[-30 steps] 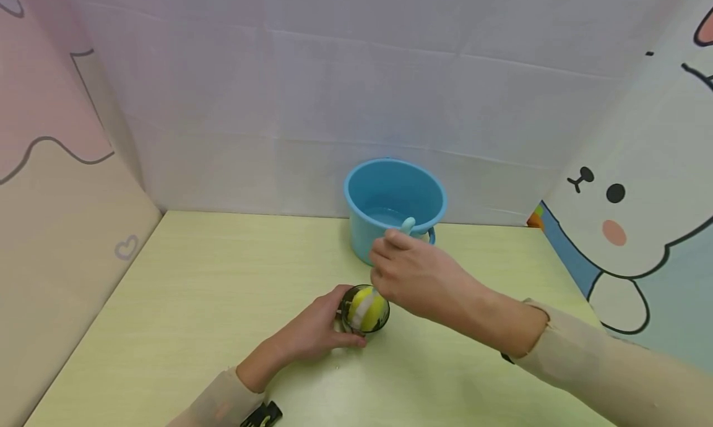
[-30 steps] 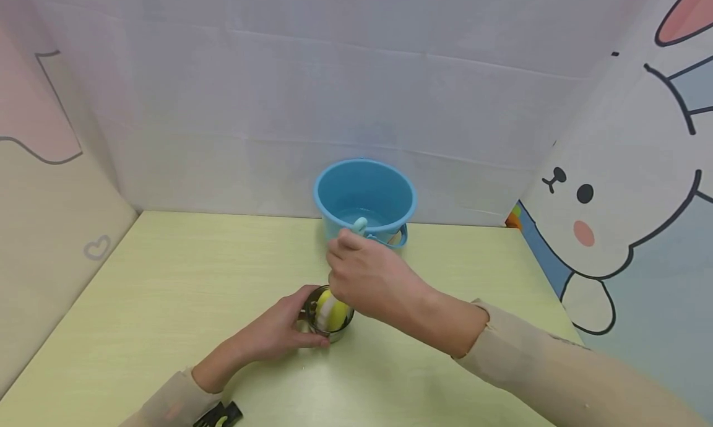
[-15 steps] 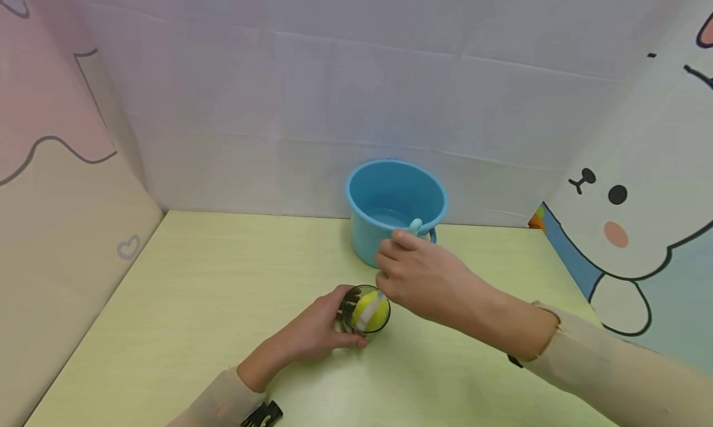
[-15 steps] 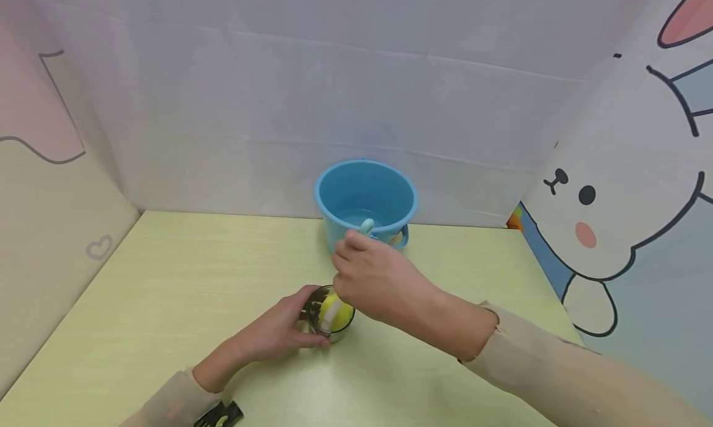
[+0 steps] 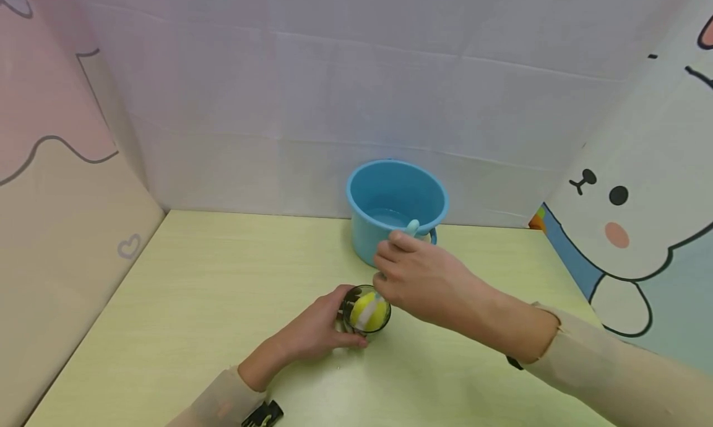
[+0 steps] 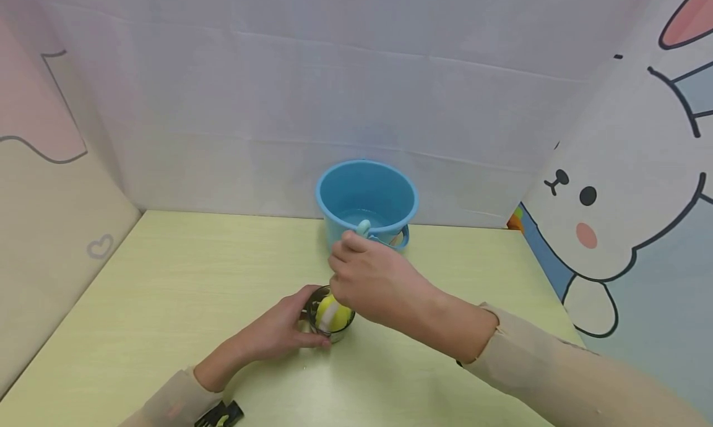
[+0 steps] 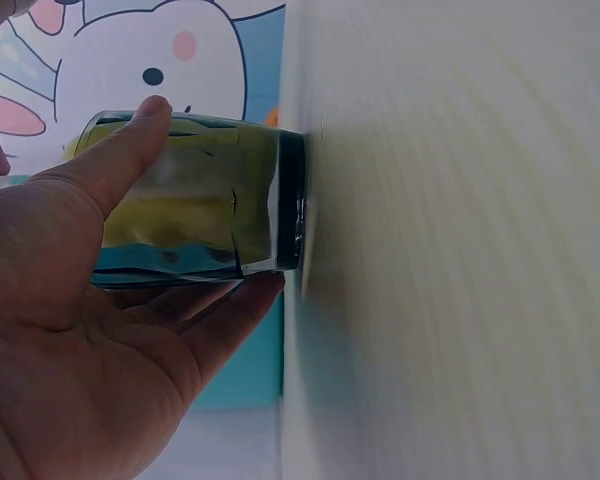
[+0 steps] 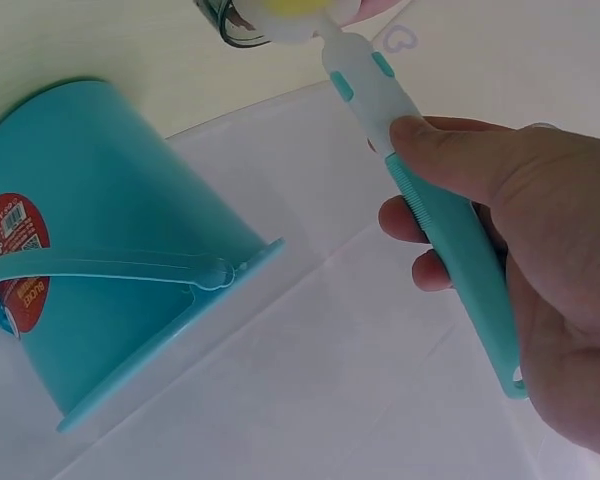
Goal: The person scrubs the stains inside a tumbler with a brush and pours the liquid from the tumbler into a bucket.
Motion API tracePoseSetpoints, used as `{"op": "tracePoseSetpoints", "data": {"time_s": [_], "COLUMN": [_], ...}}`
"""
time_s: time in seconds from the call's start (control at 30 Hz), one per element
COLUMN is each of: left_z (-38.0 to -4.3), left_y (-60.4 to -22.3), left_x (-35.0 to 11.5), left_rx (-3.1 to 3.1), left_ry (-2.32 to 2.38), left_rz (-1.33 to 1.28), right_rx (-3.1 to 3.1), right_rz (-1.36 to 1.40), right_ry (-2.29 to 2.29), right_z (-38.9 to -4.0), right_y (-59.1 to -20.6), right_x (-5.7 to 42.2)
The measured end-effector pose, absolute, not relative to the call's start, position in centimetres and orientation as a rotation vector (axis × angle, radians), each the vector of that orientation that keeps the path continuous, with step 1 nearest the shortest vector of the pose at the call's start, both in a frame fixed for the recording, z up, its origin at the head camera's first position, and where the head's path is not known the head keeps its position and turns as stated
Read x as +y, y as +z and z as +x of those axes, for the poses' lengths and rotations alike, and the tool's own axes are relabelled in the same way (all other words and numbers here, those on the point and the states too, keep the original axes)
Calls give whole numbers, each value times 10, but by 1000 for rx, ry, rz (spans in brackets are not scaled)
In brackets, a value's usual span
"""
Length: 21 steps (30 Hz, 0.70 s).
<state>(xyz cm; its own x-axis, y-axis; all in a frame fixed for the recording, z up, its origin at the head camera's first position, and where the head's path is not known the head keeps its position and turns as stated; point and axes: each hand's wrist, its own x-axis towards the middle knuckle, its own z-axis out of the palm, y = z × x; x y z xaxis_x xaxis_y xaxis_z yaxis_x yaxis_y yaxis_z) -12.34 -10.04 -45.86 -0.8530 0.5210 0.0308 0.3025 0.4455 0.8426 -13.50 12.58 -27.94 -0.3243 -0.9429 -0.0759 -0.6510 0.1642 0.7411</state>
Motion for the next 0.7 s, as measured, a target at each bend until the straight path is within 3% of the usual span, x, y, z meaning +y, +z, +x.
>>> {"op": "tracePoseSetpoints", "data": {"time_s": [0.7], "left_z": [-122], "left_y": [-458], "left_x": [-99], "left_rx": [2450], "left_ry": [1384], "left_rz": [706], "right_rx": [-2026], "right_rz": [1514], "right_ry": [-913], "right_z": [-137], "right_y": [-277], "right_x": [126]}}
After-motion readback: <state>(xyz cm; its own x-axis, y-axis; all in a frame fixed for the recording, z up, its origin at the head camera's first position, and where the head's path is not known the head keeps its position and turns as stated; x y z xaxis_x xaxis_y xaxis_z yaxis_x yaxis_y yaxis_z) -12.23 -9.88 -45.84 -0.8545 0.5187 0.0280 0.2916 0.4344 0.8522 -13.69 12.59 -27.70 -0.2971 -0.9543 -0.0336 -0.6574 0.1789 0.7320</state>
